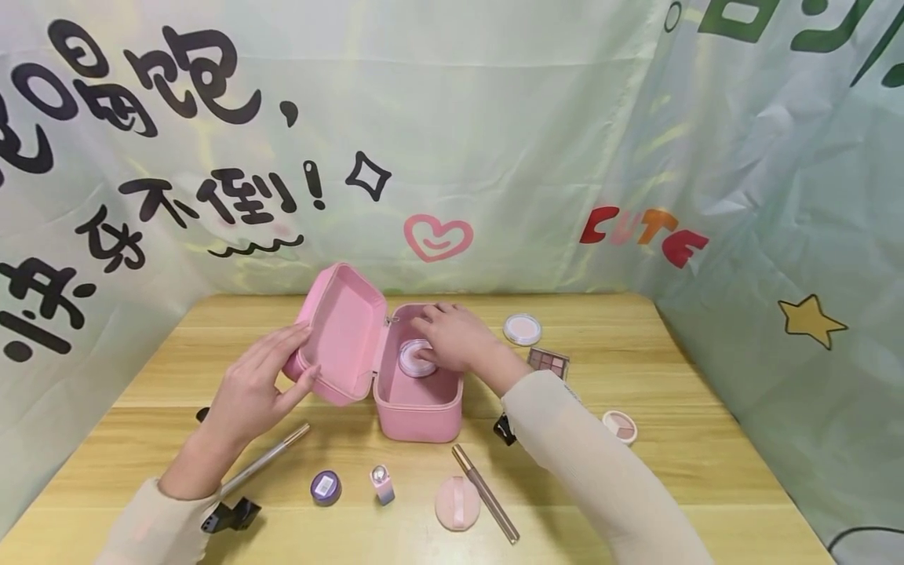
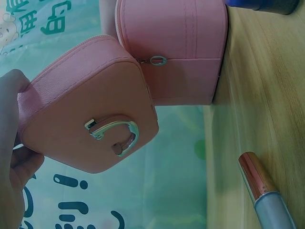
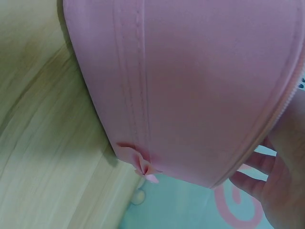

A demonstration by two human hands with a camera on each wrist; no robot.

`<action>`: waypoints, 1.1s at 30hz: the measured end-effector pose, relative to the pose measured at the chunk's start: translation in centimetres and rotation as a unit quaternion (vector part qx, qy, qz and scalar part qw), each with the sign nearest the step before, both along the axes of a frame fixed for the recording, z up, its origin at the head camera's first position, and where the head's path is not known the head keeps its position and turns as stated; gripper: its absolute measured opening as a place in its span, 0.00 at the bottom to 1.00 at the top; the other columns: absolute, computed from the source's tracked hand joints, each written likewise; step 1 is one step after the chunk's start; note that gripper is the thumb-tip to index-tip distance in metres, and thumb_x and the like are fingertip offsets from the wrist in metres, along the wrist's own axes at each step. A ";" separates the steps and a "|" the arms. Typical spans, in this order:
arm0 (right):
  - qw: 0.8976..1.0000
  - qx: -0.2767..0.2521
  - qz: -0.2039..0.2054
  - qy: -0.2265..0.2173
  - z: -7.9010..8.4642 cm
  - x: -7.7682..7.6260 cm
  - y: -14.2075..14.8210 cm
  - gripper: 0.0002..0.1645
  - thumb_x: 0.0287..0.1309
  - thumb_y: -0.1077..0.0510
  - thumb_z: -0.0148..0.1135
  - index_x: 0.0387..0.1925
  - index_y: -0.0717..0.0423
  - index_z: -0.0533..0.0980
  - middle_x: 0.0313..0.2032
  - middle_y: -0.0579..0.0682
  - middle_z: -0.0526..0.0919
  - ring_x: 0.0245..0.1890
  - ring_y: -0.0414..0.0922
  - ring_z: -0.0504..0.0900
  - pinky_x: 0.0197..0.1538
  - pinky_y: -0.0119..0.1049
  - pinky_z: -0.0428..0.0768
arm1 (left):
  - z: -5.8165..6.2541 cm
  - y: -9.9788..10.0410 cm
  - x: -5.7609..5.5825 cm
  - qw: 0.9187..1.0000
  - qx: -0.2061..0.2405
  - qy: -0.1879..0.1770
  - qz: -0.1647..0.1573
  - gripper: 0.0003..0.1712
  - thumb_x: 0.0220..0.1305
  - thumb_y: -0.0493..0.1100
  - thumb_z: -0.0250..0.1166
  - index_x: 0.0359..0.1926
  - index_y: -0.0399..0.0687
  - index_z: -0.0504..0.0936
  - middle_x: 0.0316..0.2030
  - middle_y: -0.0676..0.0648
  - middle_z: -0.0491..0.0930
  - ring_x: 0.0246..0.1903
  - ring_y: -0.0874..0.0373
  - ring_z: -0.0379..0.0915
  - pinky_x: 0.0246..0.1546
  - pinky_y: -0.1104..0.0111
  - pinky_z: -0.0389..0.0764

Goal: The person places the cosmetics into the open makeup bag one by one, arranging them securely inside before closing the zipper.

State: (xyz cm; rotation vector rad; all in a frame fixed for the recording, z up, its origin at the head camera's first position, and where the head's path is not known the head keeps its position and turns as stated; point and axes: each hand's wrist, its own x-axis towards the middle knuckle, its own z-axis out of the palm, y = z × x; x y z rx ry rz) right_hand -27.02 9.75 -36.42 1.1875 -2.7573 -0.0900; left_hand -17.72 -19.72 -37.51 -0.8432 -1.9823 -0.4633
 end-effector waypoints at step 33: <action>0.994 -0.107 -0.030 0.016 0.4 0.1 7.2 0.38 0.62 0.35 0.57 0.64 0.55 0.72 0.60 0.57 0.73 0.61 0.57 0.68 0.67 0.55 0.66 | 0.0 0.2 0.1 1.000 0.009 -0.002 0.005 0.31 0.69 0.58 0.54 0.54 0.33 0.79 0.52 0.38 0.81 0.51 0.40 0.78 0.50 0.47 0.80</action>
